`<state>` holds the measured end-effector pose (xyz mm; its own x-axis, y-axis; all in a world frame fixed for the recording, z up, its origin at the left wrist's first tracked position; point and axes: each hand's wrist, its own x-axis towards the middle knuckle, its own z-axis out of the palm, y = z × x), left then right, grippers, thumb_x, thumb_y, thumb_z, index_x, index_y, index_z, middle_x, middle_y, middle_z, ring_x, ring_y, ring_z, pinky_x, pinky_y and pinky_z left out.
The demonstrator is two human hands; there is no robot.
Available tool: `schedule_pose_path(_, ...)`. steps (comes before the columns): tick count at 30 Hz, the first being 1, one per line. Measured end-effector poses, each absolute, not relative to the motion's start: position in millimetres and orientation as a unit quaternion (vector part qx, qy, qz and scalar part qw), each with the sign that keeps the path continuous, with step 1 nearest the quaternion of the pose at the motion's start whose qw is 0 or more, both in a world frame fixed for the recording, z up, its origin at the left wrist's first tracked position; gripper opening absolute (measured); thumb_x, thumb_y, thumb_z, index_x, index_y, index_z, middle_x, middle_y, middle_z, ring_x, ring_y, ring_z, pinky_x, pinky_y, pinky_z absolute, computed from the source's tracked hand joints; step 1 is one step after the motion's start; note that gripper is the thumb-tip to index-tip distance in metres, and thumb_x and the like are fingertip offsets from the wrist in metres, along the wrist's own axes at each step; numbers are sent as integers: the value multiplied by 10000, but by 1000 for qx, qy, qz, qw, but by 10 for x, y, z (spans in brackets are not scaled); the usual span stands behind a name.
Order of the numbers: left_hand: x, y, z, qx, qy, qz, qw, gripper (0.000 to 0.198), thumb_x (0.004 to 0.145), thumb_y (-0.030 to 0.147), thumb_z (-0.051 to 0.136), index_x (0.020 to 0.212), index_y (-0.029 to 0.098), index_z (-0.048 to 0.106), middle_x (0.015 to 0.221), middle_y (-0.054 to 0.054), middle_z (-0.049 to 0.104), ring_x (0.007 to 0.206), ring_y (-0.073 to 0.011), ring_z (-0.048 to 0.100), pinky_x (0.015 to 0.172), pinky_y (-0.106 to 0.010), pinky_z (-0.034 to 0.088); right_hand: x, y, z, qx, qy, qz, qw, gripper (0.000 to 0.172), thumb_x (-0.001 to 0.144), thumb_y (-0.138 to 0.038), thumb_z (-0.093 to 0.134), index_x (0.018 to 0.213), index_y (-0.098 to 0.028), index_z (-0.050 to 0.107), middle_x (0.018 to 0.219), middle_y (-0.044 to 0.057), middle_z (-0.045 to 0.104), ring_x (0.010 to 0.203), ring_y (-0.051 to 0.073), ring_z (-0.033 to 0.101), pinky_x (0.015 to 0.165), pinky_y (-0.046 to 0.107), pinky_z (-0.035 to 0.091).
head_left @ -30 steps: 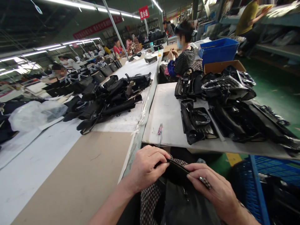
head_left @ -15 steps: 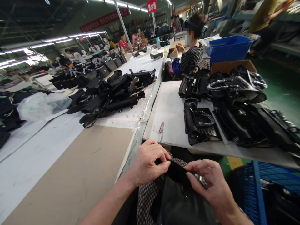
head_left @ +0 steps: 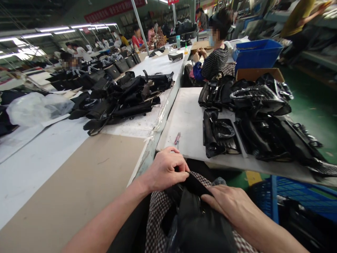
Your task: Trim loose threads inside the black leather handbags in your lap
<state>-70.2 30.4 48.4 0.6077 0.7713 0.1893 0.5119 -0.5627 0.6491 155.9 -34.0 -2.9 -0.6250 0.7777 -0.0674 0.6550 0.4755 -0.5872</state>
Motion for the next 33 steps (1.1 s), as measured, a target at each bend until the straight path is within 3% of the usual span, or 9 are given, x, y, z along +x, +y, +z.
schedule_pose_path(4, -726, 305, 467, 865, 360, 217, 275, 214, 737, 93, 638, 569, 178, 536, 710, 40, 729, 602, -101, 630, 1018, -408, 361, 1564, -410, -81, -362, -900, 213, 115, 420, 1038, -251, 274, 844, -150, 632, 772, 106, 680, 780, 255, 680, 686, 356, 531)
schedule_pose_path(8, -743, 256, 458, 872, 347, 224, 263, 194, 743, 96, 628, 591, 182, 544, 719, 48, 725, 618, -91, 637, 1055, -403, 331, 1593, -409, -35, -336, -887, 270, 164, 388, 1028, -228, 298, 867, -166, 646, 852, 102, 710, 835, 240, 682, 749, 344, 539)
schedule_pose_path(11, -742, 201, 460, 871, 354, 233, 249, 186, 751, 109, 615, 601, 188, 539, 723, 49, 721, 625, -93, 636, 1051, -401, 337, 1561, -336, 29, -389, -819, 382, 182, 224, 990, -285, 435, 1110, -240, 619, 1038, 43, 711, 925, 215, 678, 799, 307, 540)
schedule_pose_path(13, -741, 164, 466, 868, 360, 240, 242, 187, 751, 105, 610, 605, 189, 529, 726, 49, 716, 632, -95, 636, 1045, -400, 341, 1463, -269, 43, -430, -767, 426, 212, 369, 907, -303, 592, 1269, -288, 521, 1109, 6, 694, 976, 207, 667, 818, 290, 537)
schedule_pose_path(14, -742, 145, 469, 868, 361, 242, 240, 188, 750, 103, 611, 606, 189, 524, 723, 51, 711, 636, -96, 635, 1039, -397, 345, 1393, -235, 38, -441, -754, 429, 230, 428, 866, -292, 642, 1274, -290, 512, 1086, -3, 699, 956, 207, 673, 795, 287, 539)
schedule_pose_path(19, -766, 43, 474, 864, 379, 260, 207, 181, 787, 100, 608, 664, 193, 512, 738, 39, 683, 686, -119, 628, 992, -407, 379, 1068, -146, -45, -433, -759, 373, 311, 213, 899, -186, 516, 1089, -241, 594, 930, 1, 720, 800, 193, 698, 694, 291, 524)
schedule_pose_path(25, -855, -69, 563, 808, 455, 271, 259, 266, 764, 107, 685, 815, 209, 445, 1123, -77, 564, 1063, -196, 556, 916, -340, 463, 1055, -147, -113, -422, -755, 351, 358, 152, 926, -229, 535, 1049, -277, 610, 966, -34, 729, 821, 171, 707, 693, 254, 533)
schedule_pose_path(28, -905, -88, 636, 760, 496, 268, 322, 457, 656, 47, 743, 832, 228, 362, 1130, -64, 543, 1051, -190, 553, 907, -322, 474, 1077, -138, -103, -444, -746, 353, 349, 129, 921, -260, 557, 1025, -282, 630, 895, -45, 732, 763, 172, 705, 672, 260, 536)
schedule_pose_path(33, -944, -104, 679, 751, 530, 235, 316, 353, 687, -3, 657, 861, 218, 444, 1026, -14, 581, 962, -167, 571, 851, -288, 467, 1046, -147, -103, -439, -744, 344, 367, 162, 926, -253, 557, 1063, -284, 639, 966, -41, 729, 814, 159, 702, 734, 241, 539)
